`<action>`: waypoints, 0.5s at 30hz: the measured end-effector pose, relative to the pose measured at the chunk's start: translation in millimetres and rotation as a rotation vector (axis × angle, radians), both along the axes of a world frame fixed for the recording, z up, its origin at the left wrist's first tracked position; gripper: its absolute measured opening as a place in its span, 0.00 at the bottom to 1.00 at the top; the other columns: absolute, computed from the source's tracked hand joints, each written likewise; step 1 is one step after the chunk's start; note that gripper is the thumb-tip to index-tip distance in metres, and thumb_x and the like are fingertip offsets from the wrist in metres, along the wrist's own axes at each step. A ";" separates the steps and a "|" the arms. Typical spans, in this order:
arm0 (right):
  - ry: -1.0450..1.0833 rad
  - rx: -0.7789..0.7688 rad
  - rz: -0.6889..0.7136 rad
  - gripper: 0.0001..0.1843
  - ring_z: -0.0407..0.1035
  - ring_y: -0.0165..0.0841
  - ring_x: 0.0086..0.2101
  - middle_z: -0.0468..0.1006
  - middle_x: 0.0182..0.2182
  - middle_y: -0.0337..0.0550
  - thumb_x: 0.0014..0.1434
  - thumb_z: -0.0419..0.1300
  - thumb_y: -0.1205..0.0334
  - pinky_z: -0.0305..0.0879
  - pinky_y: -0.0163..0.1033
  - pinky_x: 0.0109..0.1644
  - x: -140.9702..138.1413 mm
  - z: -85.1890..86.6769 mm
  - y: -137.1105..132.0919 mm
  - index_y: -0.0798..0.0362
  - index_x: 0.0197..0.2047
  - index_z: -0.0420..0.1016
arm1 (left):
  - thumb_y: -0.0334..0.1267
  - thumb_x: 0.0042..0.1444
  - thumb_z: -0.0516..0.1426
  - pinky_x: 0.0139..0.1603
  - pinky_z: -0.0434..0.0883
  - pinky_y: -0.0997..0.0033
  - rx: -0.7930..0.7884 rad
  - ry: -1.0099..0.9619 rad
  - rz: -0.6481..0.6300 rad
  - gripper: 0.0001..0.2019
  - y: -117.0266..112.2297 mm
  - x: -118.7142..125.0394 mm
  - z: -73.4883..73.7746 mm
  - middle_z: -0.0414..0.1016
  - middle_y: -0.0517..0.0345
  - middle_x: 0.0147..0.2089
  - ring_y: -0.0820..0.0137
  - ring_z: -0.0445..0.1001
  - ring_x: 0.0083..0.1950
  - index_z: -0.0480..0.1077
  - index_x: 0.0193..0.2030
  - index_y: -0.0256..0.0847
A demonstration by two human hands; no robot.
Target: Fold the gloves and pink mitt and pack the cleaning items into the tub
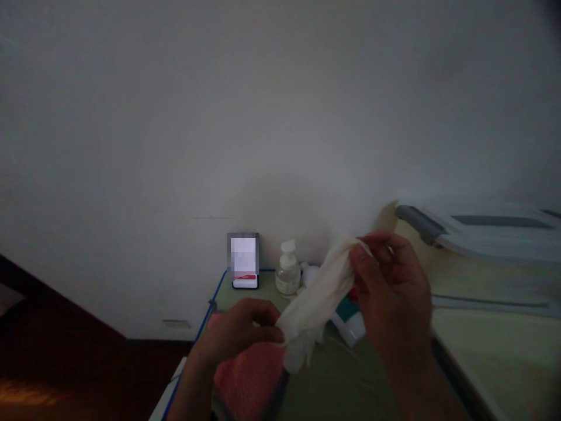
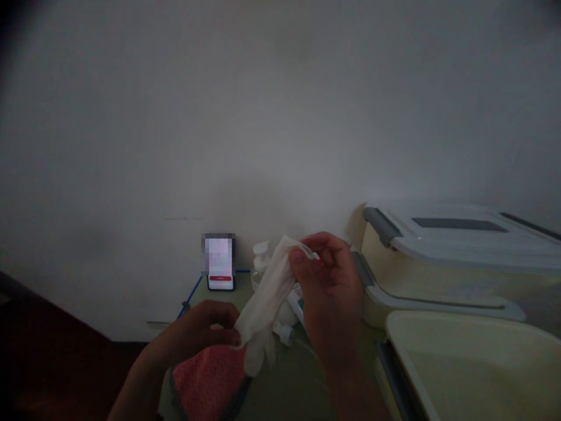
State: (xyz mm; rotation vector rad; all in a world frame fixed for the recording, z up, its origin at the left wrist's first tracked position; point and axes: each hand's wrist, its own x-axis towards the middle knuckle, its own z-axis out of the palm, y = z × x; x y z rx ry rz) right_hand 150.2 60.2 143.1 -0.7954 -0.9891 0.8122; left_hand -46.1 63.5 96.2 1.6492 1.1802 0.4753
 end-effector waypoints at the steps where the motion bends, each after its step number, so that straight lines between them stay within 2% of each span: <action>1: 0.004 0.012 -0.002 0.09 0.63 0.23 0.23 0.69 0.29 0.34 0.52 0.62 0.60 0.63 0.28 0.23 -0.6 1.6 -2.2 0.47 0.37 0.66 | 0.34 0.45 0.60 0.36 0.64 0.74 0.003 0.029 -0.015 0.03 -0.8 2.8 2.2 0.72 0.62 0.27 0.72 0.69 0.33 0.71 0.26 0.36; 3: 0.007 0.026 0.018 0.09 0.64 0.23 0.22 0.69 0.29 0.34 0.52 0.61 0.60 0.62 0.27 0.22 -0.2 4.8 -6.3 0.47 0.37 0.66 | 0.34 0.45 0.60 0.37 0.65 0.73 0.003 0.087 -0.050 0.04 -3.9 7.3 7.0 0.73 0.61 0.28 0.71 0.70 0.34 0.72 0.28 0.36; 4: 0.005 0.027 0.044 0.09 0.64 0.23 0.23 0.70 0.29 0.34 0.53 0.61 0.60 0.62 0.26 0.21 1.0 6.4 -8.4 0.47 0.37 0.65 | 0.34 0.44 0.61 0.38 0.65 0.71 0.008 0.105 -0.058 0.07 -6.1 8.8 9.3 0.74 0.60 0.31 0.70 0.70 0.36 0.72 0.32 0.37; 6: -0.027 0.020 0.134 0.09 0.66 0.23 0.24 0.71 0.31 0.34 0.54 0.60 0.60 0.63 0.26 0.23 5.3 9.8 -12.5 0.46 0.38 0.65 | 0.36 0.40 0.64 0.44 0.66 0.66 0.053 0.093 -0.060 0.24 -11.1 10.6 12.9 0.73 0.54 0.45 0.65 0.70 0.43 0.68 0.47 0.40; 8: -0.127 0.005 0.261 0.10 0.68 0.24 0.28 0.72 0.33 0.35 0.55 0.59 0.60 0.65 0.27 0.26 10.9 13.2 -17.1 0.45 0.40 0.65 | 0.39 0.34 0.68 0.53 0.63 0.59 0.150 0.012 -0.073 0.45 -16.0 11.5 14.8 0.60 0.47 0.60 0.60 0.64 0.55 0.53 0.61 0.45; 9: -0.203 0.001 0.326 0.11 0.69 0.25 0.30 0.72 0.34 0.35 0.55 0.59 0.60 0.66 0.27 0.28 13.7 14.8 -19.7 0.45 0.42 0.65 | 0.41 0.34 0.68 0.57 0.59 0.57 0.206 -0.046 -0.091 0.51 -18.2 12.1 15.4 0.53 0.46 0.64 0.58 0.59 0.59 0.46 0.64 0.47; 10: -0.285 0.002 0.388 0.12 0.70 0.25 0.31 0.72 0.35 0.35 0.55 0.59 0.61 0.67 0.28 0.30 16.3 16.1 -22.5 0.44 0.43 0.65 | 0.43 0.34 0.68 0.60 0.55 0.55 0.258 -0.103 -0.116 0.53 -20.4 13.0 16.0 0.47 0.46 0.66 0.57 0.53 0.63 0.41 0.65 0.49; 12: -0.426 0.020 0.473 0.14 0.70 0.25 0.32 0.72 0.36 0.35 0.56 0.58 0.61 0.67 0.28 0.32 20.0 17.9 -28.8 0.43 0.46 0.65 | 0.45 0.39 0.66 0.63 0.50 0.55 0.337 -0.194 -0.151 0.52 -25.0 16.0 18.0 0.42 0.49 0.68 0.58 0.48 0.66 0.37 0.65 0.51; 15: -0.536 0.061 0.468 0.15 0.70 0.26 0.34 0.73 0.37 0.35 0.56 0.58 0.61 0.67 0.30 0.33 22.5 18.4 -39.5 0.42 0.48 0.64 | 0.47 0.42 0.64 0.63 0.50 0.57 0.408 -0.221 -0.150 0.47 -33.1 23.8 24.3 0.47 0.53 0.67 0.59 0.49 0.65 0.41 0.65 0.53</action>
